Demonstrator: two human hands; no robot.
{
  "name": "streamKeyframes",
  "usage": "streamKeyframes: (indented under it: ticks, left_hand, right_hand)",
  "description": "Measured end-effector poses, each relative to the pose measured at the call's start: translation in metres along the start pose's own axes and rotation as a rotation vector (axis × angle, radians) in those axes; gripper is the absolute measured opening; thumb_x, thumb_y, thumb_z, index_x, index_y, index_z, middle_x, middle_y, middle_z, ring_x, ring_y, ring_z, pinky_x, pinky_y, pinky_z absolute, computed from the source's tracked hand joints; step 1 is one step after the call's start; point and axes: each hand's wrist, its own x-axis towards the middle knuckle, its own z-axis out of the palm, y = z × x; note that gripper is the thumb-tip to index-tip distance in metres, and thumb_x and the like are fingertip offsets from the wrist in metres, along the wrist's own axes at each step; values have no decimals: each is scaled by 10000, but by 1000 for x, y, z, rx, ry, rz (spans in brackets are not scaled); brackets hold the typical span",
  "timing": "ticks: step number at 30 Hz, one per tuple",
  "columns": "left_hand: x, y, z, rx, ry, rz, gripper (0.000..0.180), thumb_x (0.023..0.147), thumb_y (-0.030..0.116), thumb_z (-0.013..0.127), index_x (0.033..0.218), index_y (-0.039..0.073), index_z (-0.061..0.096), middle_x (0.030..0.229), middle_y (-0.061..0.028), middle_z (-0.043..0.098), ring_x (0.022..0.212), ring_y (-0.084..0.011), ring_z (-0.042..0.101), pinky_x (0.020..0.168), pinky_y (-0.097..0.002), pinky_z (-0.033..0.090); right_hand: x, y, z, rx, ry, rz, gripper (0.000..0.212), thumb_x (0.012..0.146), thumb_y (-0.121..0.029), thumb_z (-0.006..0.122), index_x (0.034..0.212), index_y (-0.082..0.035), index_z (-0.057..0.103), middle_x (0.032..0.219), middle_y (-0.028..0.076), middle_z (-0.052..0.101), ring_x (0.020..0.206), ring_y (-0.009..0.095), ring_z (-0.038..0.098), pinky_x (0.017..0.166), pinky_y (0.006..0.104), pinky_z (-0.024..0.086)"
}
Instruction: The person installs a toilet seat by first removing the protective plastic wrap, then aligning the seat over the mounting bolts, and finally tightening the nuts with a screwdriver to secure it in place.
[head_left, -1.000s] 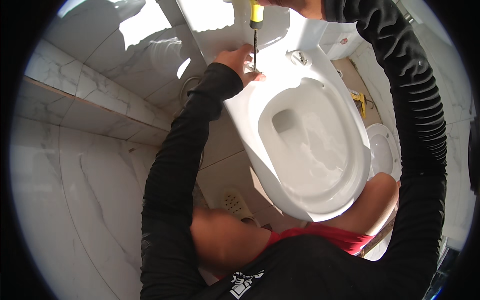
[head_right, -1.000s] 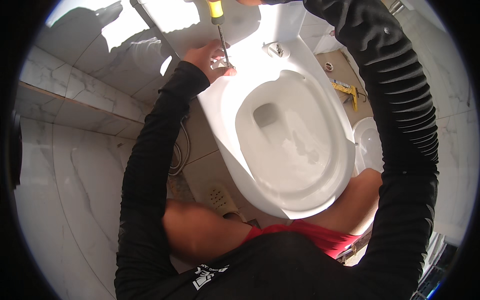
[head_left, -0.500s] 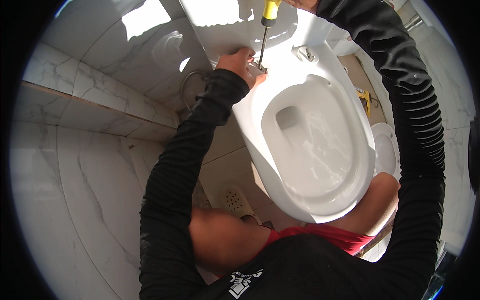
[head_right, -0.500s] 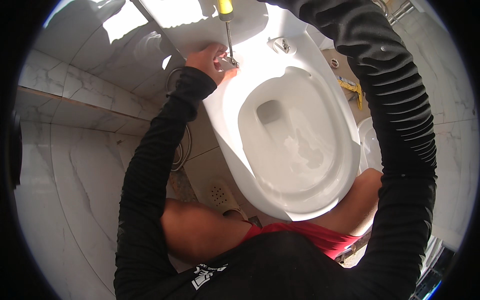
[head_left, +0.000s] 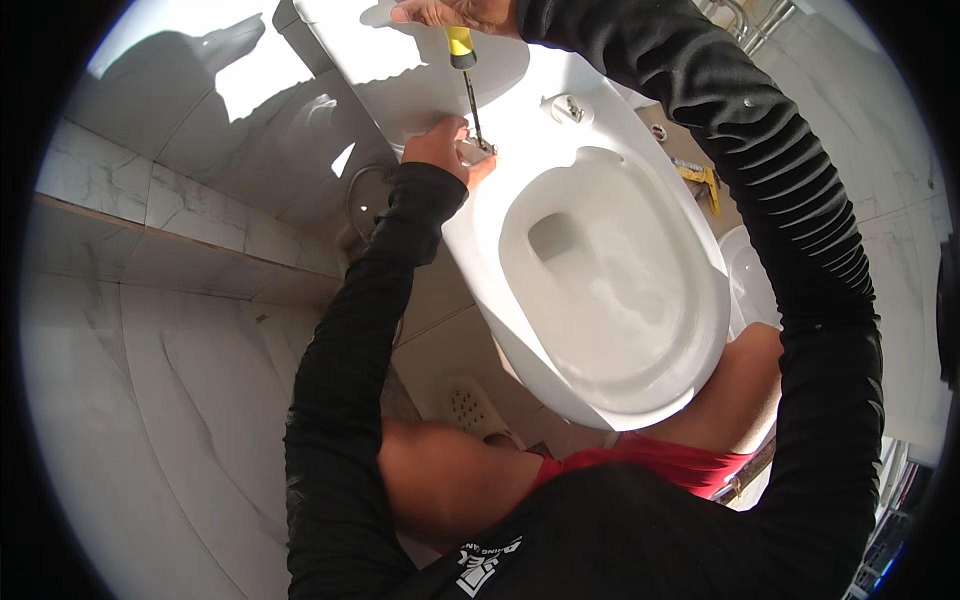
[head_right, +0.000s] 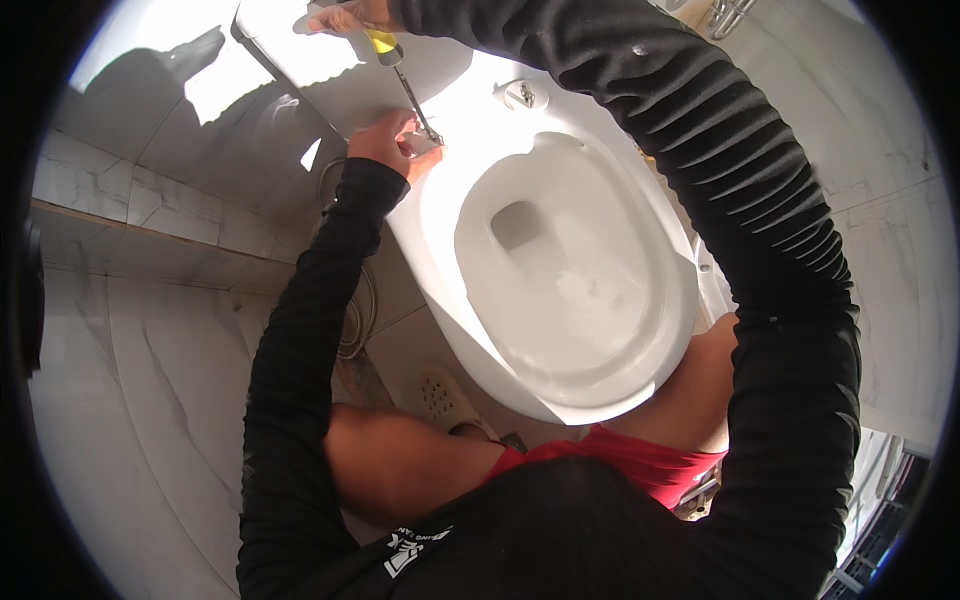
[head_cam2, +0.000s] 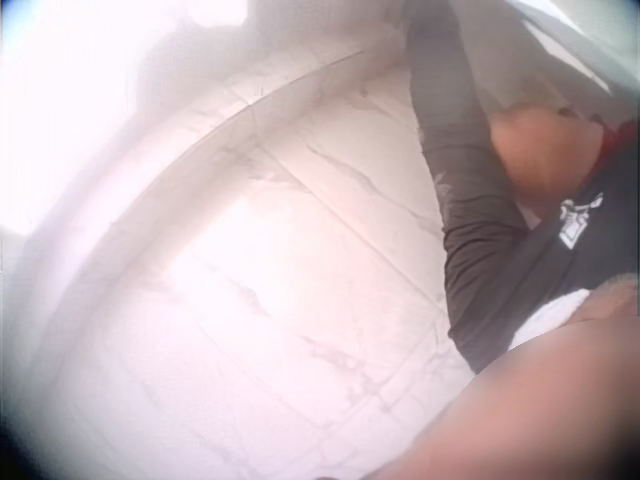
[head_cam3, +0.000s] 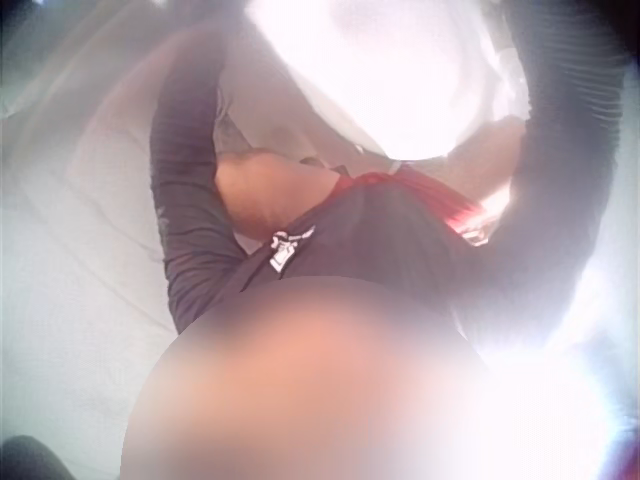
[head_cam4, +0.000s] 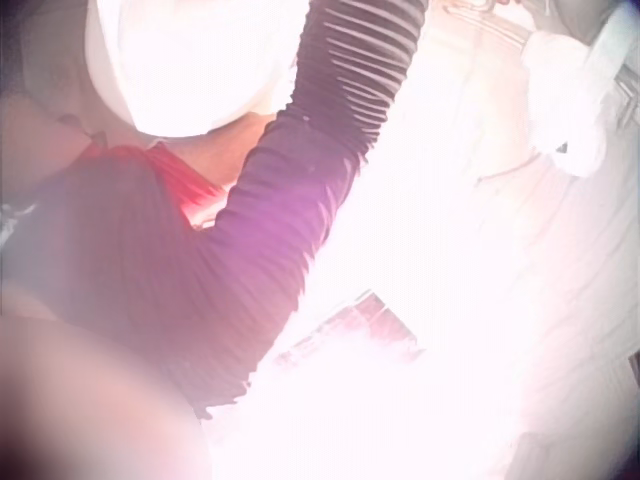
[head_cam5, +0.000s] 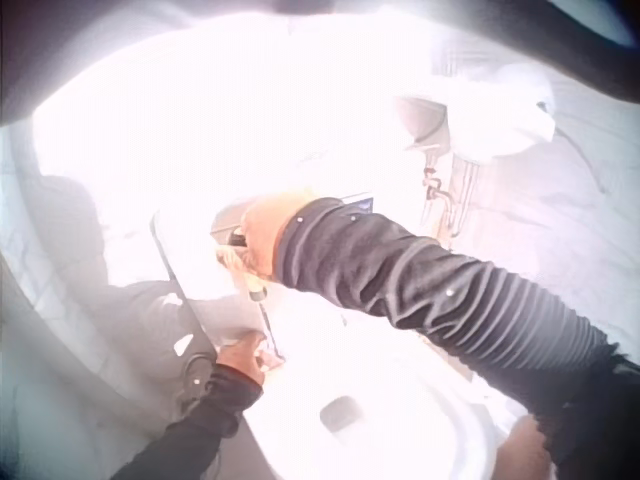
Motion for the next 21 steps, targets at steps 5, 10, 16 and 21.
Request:
streamKeyframes:
  ticks: [5,10,16,21]
  left_hand:
    - [-9,1,3,-18,-18,-9,554,749,307,906,1172,36,674,1039,-105,767,711,-190,694,724,-313,585]
    - [-16,3,4,-52,2,118,614,793,282,888,1302,51,636,1167,-115,735,830,-192,696,745,-322,594]
    - [-17,25,-14,-146,-19,47,532,898,202,792,1363,19,610,1294,-153,693,949,-190,662,826,-322,564]
    - [-10,59,-13,-118,27,162,399,973,158,701,1333,4,626,1279,-148,693,1007,-197,645,940,-333,507]
  right_hand:
    - [-58,59,-19,228,245,11,604,993,-561,548,1129,5,710,1005,245,735,895,389,725,827,454,584]
    - [-264,209,-22,1253,628,237,590,1047,-455,541,1195,110,620,1110,295,711,1034,348,736,929,437,607]
    - [-575,297,37,1604,1212,544,306,994,-184,426,1113,37,601,1102,206,603,1130,363,602,1170,537,411]
    - [-749,340,145,1197,929,1599,242,860,-131,705,1081,-42,670,900,79,639,741,215,620,790,369,534]
